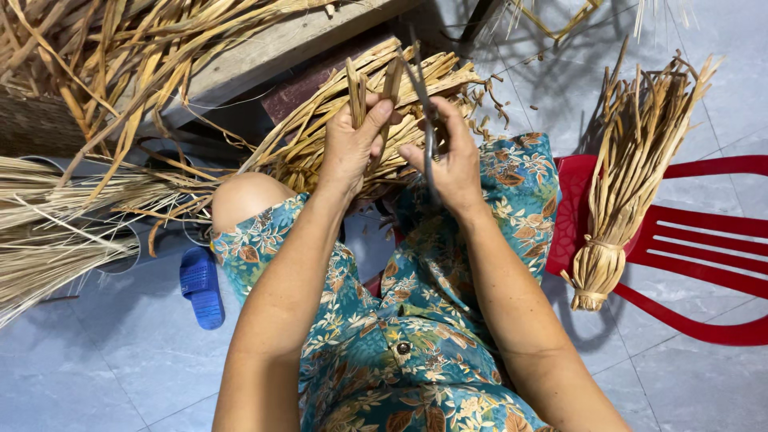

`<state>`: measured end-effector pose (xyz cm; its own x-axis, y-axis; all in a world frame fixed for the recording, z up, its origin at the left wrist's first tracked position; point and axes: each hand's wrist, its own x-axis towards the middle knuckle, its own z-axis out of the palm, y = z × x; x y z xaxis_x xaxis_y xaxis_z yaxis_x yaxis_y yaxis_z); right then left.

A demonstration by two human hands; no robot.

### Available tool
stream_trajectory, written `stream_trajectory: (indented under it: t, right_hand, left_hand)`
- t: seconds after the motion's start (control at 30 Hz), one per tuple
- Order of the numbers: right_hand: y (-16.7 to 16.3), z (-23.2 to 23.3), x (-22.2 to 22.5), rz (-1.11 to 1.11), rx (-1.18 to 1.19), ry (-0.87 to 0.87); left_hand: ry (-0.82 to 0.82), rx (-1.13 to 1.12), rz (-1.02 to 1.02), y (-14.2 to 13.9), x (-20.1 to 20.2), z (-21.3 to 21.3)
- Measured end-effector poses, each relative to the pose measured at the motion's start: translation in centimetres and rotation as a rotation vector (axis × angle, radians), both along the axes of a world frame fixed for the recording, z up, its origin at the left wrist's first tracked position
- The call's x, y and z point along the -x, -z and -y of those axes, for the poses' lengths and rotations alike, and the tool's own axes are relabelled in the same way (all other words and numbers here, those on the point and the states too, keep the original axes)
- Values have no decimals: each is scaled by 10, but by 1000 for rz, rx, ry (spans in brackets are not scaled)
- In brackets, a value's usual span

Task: The person sits on the floor and trims dried palm leaf strips with scissors, cutting off ends and unwanted parts. They sort the trimmed strips, set finished pieces aside, and gather more leaves from a pile on a low wooden bench to continue trimming.

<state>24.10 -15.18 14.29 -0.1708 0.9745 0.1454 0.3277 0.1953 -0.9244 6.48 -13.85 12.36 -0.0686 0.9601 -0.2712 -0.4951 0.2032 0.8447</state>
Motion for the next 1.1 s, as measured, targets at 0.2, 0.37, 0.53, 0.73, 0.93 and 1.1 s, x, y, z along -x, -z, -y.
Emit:
stream_trajectory:
  t: [0.2,0.37,0.53,0.73,0.93,1.1]
  right_hand:
    - [-8,3,7,240,-171,25]
    - [-11,5,10,270,-129,39]
    - [-13,6,12,296,-148,52]
    - [-8,8,12,287,-171,85]
    - [5,9,10,176,-140,129]
    - [12,4,5,114,71,270]
  left_hand:
    - [-87,7,-31,11,-9,1]
    - [-65,-5,-15,15,-11,0]
    - [-77,-26,-45,17,-13,-1]
    - [-82,-22,-131,15,-17,0]
    - [-41,-82,-215,9,-19,-1]
    - [19,-98,-338,13,-18,-3]
